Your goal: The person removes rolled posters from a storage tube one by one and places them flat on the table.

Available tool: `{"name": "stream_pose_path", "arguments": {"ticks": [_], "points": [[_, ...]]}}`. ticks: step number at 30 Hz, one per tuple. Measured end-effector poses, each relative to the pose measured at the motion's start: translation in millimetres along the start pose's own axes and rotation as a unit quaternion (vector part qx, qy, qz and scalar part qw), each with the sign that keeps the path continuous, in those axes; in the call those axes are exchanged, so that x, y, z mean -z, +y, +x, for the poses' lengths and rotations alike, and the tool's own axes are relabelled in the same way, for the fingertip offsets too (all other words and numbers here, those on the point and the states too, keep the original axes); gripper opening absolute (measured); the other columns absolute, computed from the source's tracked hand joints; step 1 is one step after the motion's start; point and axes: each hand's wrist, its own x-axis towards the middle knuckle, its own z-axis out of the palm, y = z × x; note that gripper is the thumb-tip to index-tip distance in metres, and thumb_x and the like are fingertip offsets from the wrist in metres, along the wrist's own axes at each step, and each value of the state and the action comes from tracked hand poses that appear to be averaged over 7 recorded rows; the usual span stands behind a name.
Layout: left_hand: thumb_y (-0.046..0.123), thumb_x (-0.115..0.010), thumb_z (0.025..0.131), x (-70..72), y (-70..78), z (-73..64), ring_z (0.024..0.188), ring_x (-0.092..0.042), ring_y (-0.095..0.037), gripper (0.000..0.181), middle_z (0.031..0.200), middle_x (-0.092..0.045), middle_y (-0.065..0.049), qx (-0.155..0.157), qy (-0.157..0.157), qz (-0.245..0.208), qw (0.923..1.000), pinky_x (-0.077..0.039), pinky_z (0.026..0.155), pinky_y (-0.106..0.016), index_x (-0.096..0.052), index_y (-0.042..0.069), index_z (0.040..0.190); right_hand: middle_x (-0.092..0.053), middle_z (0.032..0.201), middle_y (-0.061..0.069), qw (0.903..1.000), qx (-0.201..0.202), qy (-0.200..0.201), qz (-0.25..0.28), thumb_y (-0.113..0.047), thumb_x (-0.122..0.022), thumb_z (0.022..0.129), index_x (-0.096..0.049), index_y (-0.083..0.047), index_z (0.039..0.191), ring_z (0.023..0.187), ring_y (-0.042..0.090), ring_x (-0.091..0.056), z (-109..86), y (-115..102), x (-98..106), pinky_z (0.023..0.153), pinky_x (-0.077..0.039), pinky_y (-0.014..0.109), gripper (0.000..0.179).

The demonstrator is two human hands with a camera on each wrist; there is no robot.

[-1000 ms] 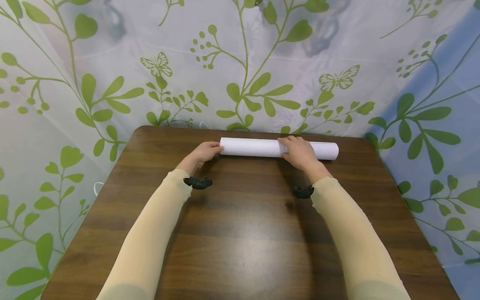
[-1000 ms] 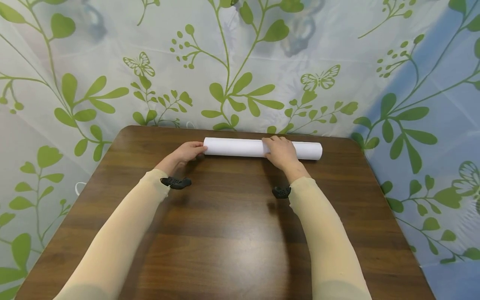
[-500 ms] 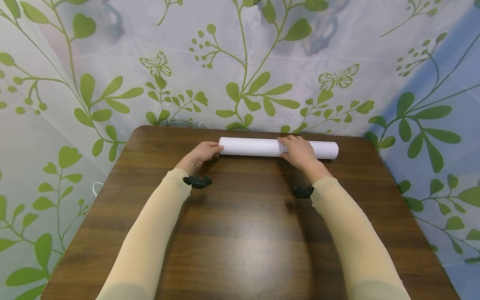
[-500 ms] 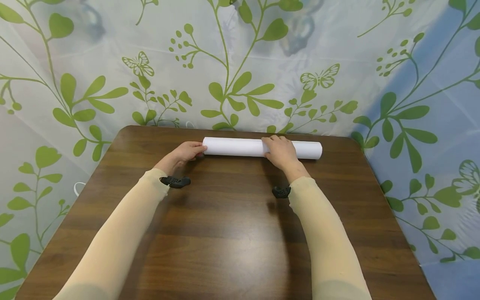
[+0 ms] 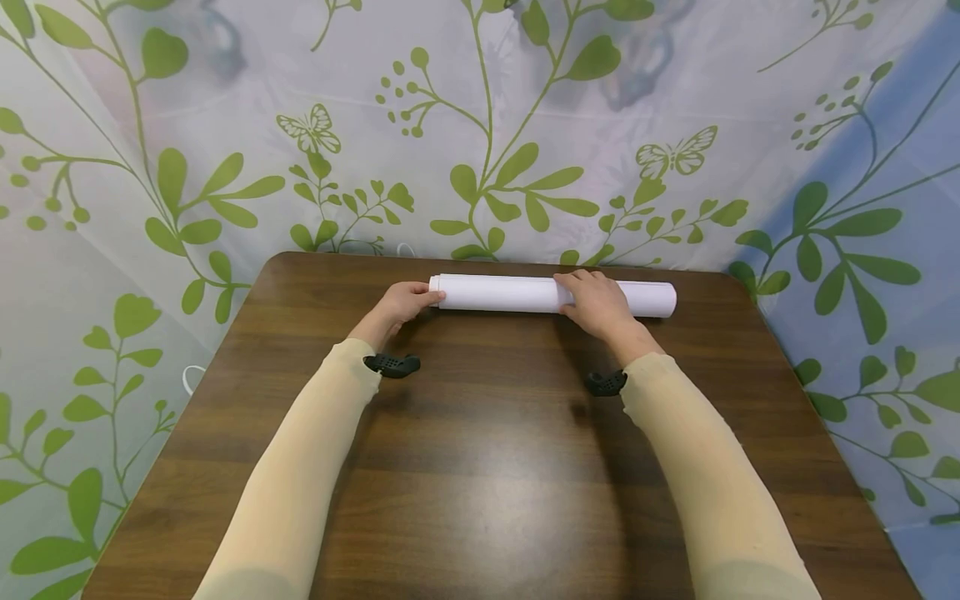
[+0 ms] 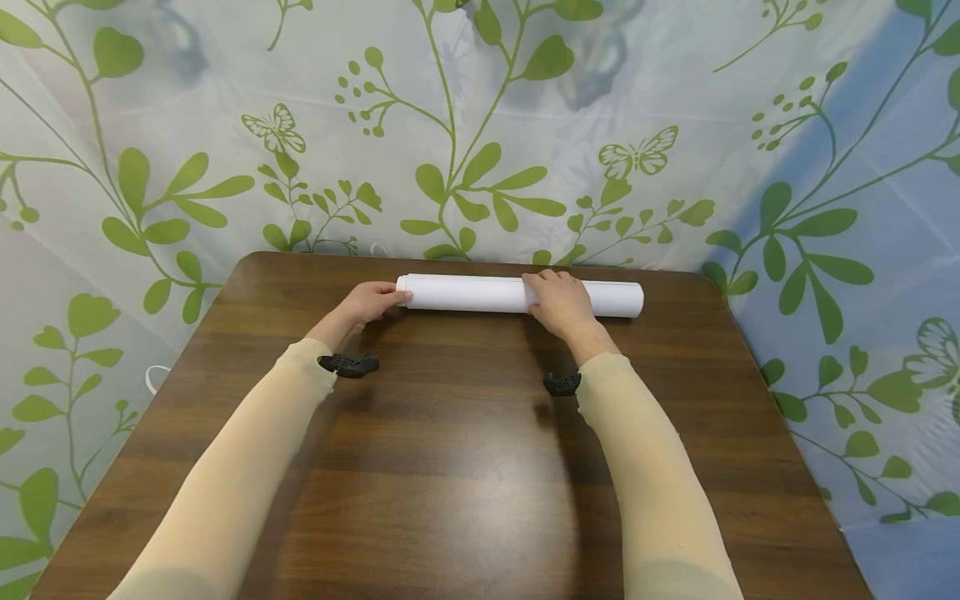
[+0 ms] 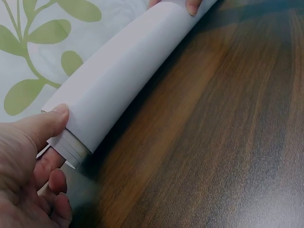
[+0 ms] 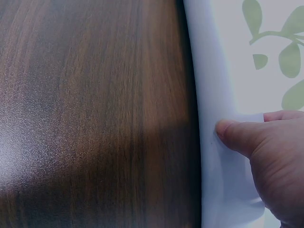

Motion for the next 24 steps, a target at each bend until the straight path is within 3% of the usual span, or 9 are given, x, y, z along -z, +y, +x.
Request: {"name": "stream_pose_path", "arguments": {"ticks": [7,12,16,24], "points": [[0.033,-0.061,0.104,6.2,-1.4,1.3,0.108,-0.05,-0.027,0.042,0.123,-0.06,-0.014,-0.013,-0.034,0.008,0.9993,-0.04,0.092,-0.039,-0.064,0.004,0.135,-0.051,0.148,0.017,1.0,0.003,0.004,0.001,-0.026,-0.075,0.095,-0.049,-0.011,0.152,0.135,0.044,-0.043,0.9,1.2,-0.8,0.108,-0.035,0.061,0.064],[0.022,-0.057,0.107,11.3,-5.6,4.2,0.112,-0.056,-0.026,0.037,0.122,-0.064,-0.016,0.001,-0.056,-0.012,0.9984,-0.042,0.091,-0.035,-0.062,0.001,0.137,-0.052,0.147,0.018,1.0,0.004,0.008,0.0,-0.026,-0.076,0.095,-0.05,-0.012,0.151,0.134,0.044,-0.044,1.1,2.3,-1.8,0.108,-0.036,0.061,0.063],[0.023,-0.059,0.106,11.4,-5.1,2.2,0.111,-0.055,-0.026,0.037,0.121,-0.064,-0.017,0.001,-0.05,-0.005,0.9988,-0.043,0.092,-0.036,-0.063,0.002,0.136,-0.052,0.146,0.017,1.0,0.004,0.008,0.003,-0.026,-0.075,0.095,-0.05,-0.012,0.151,0.134,0.044,-0.044,0.7,1.6,-2.0,0.108,-0.036,0.06,0.063],[0.028,-0.067,0.102,12.5,-4.5,0.6,0.108,-0.054,-0.029,0.035,0.115,-0.064,-0.017,0.003,-0.008,0.011,0.9999,-0.044,0.09,-0.038,-0.069,0.003,0.125,-0.051,0.148,0.017,1.0,0.002,0.007,0.002,-0.026,-0.076,0.095,-0.05,-0.012,0.152,0.134,0.044,-0.043,0.3,1.4,-2.1,0.108,-0.036,0.061,0.064]]}}
